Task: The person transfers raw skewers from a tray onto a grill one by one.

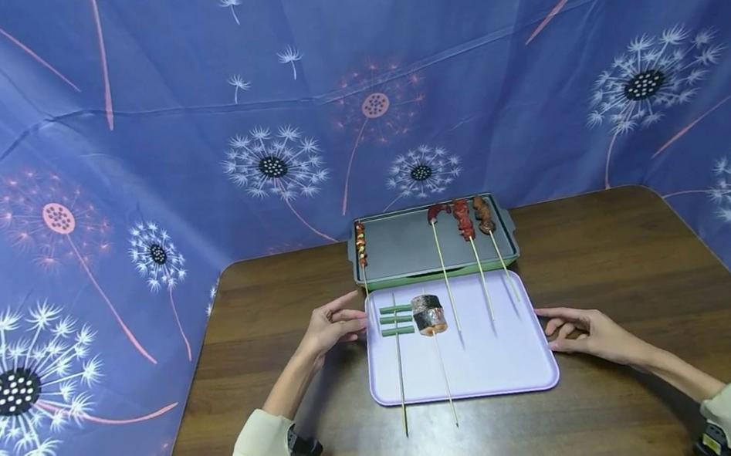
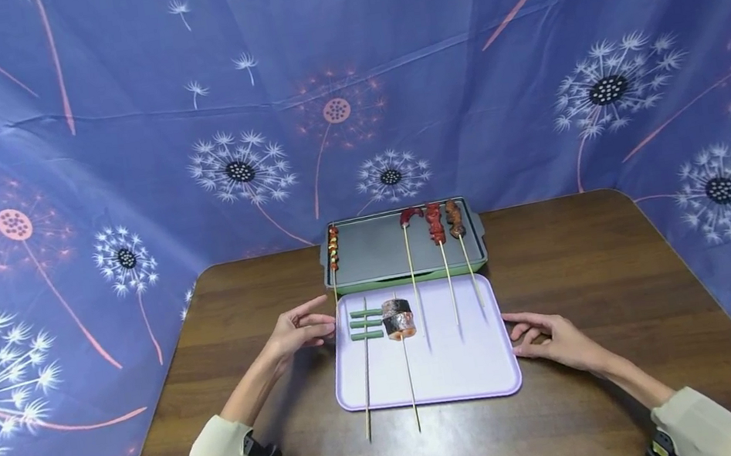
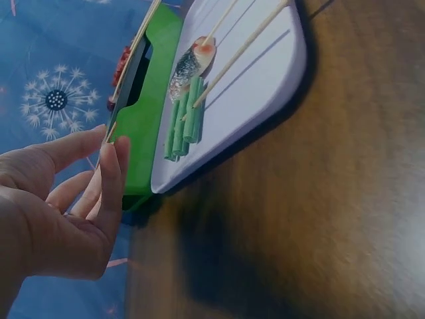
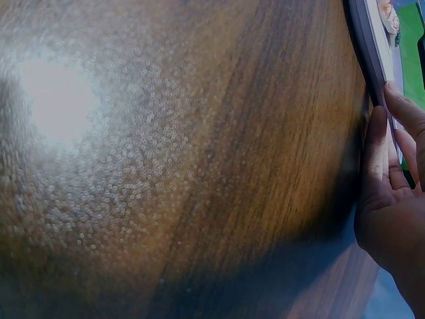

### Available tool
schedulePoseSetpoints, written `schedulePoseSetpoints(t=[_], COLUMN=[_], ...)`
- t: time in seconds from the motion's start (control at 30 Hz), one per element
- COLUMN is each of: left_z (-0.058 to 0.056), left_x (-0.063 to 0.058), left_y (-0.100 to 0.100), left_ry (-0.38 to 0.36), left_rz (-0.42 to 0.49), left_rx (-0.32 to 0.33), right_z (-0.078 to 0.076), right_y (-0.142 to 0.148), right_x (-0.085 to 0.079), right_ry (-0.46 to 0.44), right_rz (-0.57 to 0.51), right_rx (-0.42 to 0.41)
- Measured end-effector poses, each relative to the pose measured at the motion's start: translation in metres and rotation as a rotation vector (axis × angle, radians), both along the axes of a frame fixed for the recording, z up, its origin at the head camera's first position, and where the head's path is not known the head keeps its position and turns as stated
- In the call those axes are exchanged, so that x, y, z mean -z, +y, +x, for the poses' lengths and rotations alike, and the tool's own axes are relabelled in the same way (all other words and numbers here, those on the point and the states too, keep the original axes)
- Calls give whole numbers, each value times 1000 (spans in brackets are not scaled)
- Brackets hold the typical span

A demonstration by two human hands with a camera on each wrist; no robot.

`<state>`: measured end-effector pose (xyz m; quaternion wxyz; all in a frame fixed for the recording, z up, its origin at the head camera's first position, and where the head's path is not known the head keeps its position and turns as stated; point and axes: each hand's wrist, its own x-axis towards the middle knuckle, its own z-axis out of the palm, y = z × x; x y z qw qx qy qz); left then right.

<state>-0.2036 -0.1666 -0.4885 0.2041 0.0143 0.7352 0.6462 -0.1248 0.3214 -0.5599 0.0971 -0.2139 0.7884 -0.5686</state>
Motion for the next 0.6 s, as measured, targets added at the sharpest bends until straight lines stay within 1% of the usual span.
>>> schedulePoseSetpoints(t=[0.17, 0.3, 0.5, 0.6], left_z=[14, 27, 54, 68], left_x=[1, 7, 22, 25], left_y=[-9, -15, -19, -17], left_ry=[-10, -19, -61, -56], left_rz=[-30, -52, -40, -36], left_rx=[53, 101, 151, 172], right_z=[0, 0, 0, 0], right_y=[0, 0, 0, 0], right_x=[0, 0, 2, 3], right_ry=[-13, -2, 8, 7], right_rz=[2, -7, -11, -10], right_rx=[10, 7, -5, -4])
